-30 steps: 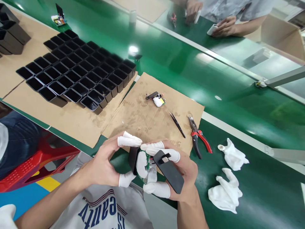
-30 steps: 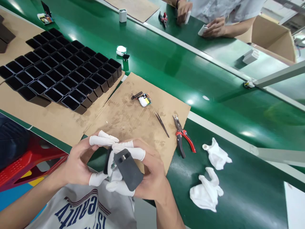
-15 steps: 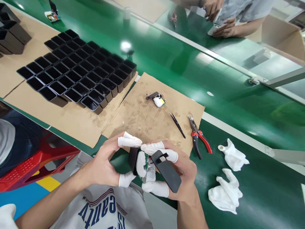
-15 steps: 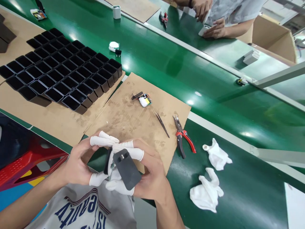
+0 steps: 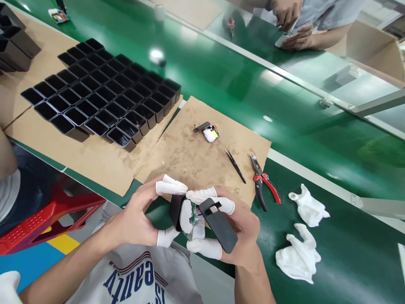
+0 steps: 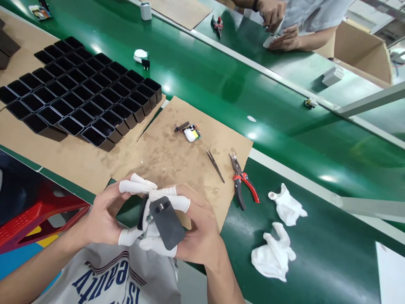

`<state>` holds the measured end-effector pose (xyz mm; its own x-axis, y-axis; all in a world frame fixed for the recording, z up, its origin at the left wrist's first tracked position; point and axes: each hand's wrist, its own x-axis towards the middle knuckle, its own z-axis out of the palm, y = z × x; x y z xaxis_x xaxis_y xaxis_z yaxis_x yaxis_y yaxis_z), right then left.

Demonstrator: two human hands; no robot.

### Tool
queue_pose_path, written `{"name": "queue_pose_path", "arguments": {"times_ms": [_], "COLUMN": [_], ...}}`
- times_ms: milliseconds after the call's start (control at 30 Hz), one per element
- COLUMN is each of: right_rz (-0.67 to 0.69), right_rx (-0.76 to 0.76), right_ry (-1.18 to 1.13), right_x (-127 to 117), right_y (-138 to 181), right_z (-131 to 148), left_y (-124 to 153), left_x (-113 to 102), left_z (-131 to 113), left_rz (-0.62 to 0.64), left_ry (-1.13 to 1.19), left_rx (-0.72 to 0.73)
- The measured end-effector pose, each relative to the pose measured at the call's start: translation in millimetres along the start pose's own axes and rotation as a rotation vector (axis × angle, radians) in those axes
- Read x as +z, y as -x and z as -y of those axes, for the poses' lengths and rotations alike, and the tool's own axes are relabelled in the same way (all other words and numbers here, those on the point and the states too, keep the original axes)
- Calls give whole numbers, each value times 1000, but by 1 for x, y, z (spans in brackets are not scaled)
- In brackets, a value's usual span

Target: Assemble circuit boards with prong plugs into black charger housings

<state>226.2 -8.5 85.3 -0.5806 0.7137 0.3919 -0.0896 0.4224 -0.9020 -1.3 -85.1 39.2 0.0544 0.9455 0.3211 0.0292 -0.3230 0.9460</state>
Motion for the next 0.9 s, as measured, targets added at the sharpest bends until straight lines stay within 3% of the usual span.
{"name": "queue_pose_path", "arguments": {"times_ms": [567, 767, 900], "right_rz": [-27, -152, -166], "right_rx": [-46, -15, 19], "right_ry": [-25, -154, -152], "right_x": [1, 3, 2], "right_y": [7, 20, 21], "right_z": [-8, -17, -18], "left_y": [-1, 0, 0], "left_x": [-1, -3, -5], "left_z": [2, 3, 2], "left_rz": [9, -21, -15], "left_ry": [10, 6, 5], "left_rx": [-10, -16, -23]}}
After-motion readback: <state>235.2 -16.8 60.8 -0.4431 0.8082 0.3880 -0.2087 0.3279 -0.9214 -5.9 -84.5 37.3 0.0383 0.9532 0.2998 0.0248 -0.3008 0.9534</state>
